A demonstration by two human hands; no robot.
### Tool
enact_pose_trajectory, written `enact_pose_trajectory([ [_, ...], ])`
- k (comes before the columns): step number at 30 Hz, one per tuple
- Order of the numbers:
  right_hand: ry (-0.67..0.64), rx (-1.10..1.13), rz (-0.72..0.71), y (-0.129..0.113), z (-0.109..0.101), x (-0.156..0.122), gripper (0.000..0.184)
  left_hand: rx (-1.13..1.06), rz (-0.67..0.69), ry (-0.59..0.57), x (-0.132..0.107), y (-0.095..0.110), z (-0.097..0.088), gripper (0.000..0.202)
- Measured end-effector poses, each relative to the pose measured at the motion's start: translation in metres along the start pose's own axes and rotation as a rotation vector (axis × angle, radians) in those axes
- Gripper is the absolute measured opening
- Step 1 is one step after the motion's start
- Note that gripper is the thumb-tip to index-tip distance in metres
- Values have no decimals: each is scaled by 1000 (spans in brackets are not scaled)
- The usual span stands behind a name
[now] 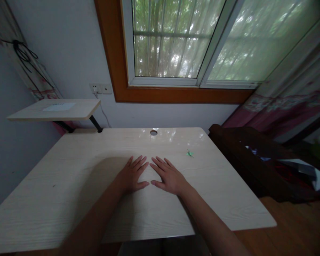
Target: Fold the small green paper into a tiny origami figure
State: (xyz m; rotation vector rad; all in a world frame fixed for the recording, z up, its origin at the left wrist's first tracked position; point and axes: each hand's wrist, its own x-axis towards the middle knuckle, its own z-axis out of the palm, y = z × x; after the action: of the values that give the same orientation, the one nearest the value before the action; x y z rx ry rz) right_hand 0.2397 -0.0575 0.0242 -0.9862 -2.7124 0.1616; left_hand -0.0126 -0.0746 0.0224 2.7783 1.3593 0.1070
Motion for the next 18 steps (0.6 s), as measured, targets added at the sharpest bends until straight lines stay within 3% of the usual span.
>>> enact_pose_trajectory([
  [7,99,5,129,1,4,-2,59,0,-5,12,0,0,3,78],
  [18,455,-33,458,15,8,-8,47,-10,-9,19,0,-1,3,75],
])
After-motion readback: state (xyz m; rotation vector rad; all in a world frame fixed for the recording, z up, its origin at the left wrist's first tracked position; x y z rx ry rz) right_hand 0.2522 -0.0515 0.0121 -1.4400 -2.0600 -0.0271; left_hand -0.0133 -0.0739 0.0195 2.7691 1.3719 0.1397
